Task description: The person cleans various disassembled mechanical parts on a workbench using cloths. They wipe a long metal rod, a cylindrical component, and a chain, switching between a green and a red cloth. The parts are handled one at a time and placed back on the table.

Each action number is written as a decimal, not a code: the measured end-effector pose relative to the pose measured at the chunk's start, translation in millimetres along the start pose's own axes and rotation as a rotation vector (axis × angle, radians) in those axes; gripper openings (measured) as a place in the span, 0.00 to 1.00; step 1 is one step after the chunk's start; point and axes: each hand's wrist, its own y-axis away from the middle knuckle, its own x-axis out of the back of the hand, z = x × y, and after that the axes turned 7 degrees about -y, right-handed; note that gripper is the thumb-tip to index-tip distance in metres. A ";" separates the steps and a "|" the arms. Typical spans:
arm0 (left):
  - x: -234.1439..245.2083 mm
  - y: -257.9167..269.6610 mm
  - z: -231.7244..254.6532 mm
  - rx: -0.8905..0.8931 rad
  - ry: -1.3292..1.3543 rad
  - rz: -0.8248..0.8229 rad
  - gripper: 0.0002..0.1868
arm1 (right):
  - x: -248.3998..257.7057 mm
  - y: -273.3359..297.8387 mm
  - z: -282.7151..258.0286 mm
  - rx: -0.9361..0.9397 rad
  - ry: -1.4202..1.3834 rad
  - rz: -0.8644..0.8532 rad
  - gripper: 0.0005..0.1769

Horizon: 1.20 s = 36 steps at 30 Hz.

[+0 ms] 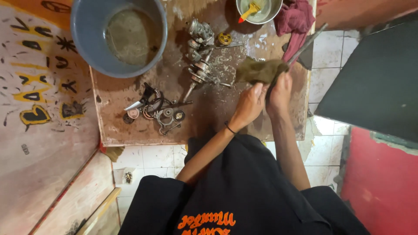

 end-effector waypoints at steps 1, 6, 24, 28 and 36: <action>3.6 1.7 2.8 -0.003 0.001 0.004 0.16 | -5.0 -10.8 -10.3 0.004 0.000 -0.004 0.11; 9.3 12.5 3.8 0.037 0.658 -0.168 0.20 | -21.1 -55.6 -73.6 0.124 -0.137 -0.081 0.17; 68.7 6.4 15.5 0.120 1.088 -0.198 0.18 | 69.5 -114.0 -190.3 0.325 0.207 -0.133 0.23; 75.9 -20.6 41.3 0.008 1.074 -0.181 0.18 | -20.6 -23.9 -133.1 0.353 0.318 -0.138 0.22; 50.6 4.3 68.2 -0.201 0.247 0.085 0.17 | -55.5 17.3 -99.6 0.508 0.689 -0.109 0.27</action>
